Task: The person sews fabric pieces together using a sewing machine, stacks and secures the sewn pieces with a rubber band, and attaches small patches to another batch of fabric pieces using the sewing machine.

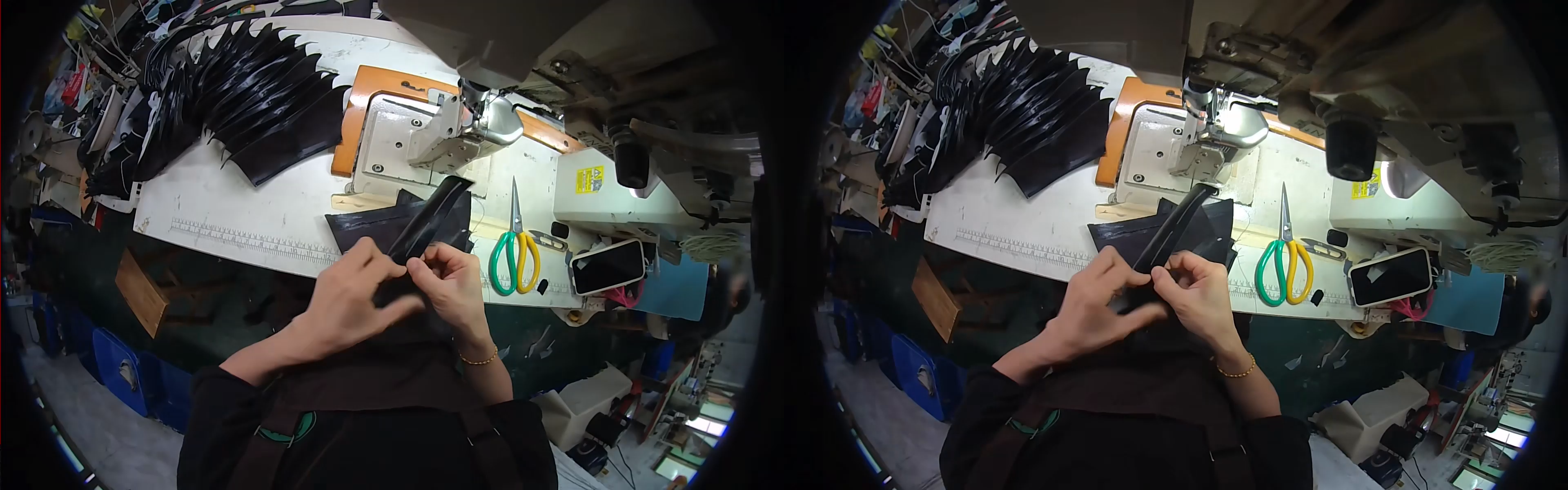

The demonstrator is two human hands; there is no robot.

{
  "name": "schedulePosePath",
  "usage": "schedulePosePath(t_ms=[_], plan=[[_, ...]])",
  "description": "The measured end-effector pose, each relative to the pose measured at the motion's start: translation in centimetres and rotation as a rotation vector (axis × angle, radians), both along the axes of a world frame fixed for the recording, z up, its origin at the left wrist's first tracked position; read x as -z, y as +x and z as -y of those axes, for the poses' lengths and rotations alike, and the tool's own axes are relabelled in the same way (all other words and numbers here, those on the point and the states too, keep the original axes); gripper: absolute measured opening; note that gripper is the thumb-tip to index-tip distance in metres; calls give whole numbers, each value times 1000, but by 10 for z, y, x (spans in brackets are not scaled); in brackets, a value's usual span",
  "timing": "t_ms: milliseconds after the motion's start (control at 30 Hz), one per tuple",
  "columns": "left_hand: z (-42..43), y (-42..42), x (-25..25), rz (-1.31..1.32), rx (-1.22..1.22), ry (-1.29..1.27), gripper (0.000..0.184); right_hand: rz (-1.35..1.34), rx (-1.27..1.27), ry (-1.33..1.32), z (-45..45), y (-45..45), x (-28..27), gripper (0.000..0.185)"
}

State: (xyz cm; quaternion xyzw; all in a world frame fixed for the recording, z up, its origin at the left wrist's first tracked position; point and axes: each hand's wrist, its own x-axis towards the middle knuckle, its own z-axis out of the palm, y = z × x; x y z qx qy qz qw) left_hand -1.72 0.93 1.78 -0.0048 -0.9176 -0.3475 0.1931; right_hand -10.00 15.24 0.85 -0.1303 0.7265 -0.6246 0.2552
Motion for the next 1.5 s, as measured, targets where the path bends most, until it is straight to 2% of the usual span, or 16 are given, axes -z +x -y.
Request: schedulePosePath(t_ms=[133, 167, 300, 333, 400, 467, 533, 567, 833, 900, 967, 1067, 1133, 1300, 1500], plan=[[21, 4, -10, 222, -170, 963, 7, 198, -291, -132, 5, -18, -9, 9], [21, 3, -10, 214, -160, 956, 7, 185, -286, -139, 9, -22, -12, 9], [20, -10, -3, 238, -144, 1541, 12, -20, -353, -179, 37, -39, -26, 7], [22, -18, -1, 205, -162, 1477, 14, -34, -344, -185, 41, -42, -29, 7], [22, -39, -6, 170, -165, 1412, 16, -407, -118, -159, 46, -49, -34, 9], [15, -67, -18, 26, -200, 1311, 18, -776, 113, -123, 46, -56, -39, 13], [11, -90, -32, 13, -161, 1282, 18, -907, 298, -82, 44, -63, -49, 22], [10, -101, -38, 7, -136, 1253, 19, -916, 302, -85, 44, -67, -50, 22], [9, -144, -49, -33, -124, 1015, 20, -765, 364, -229, 43, -100, -54, 18], [14, -145, -49, 24, -100, 961, 12, -718, 377, -260, 44, -104, -53, 18], [18, -145, -50, 84, -73, 904, 17, -670, 394, -291, 41, -112, -53, 17], [10, -146, -55, -1, -93, 982, 12, -602, 425, -337, 43, -111, -50, 16], [5, -145, -58, -90, -118, 1062, 17, -558, 443, -366, 42, -112, -49, 16], [6, -140, -68, -4, -146, 1017, 16, -442, 478, -441, 43, -115, -47, 15], [6, -142, -59, -21, -138, 1014, 17, -301, 519, -519, 41, -114, -43, 16]])
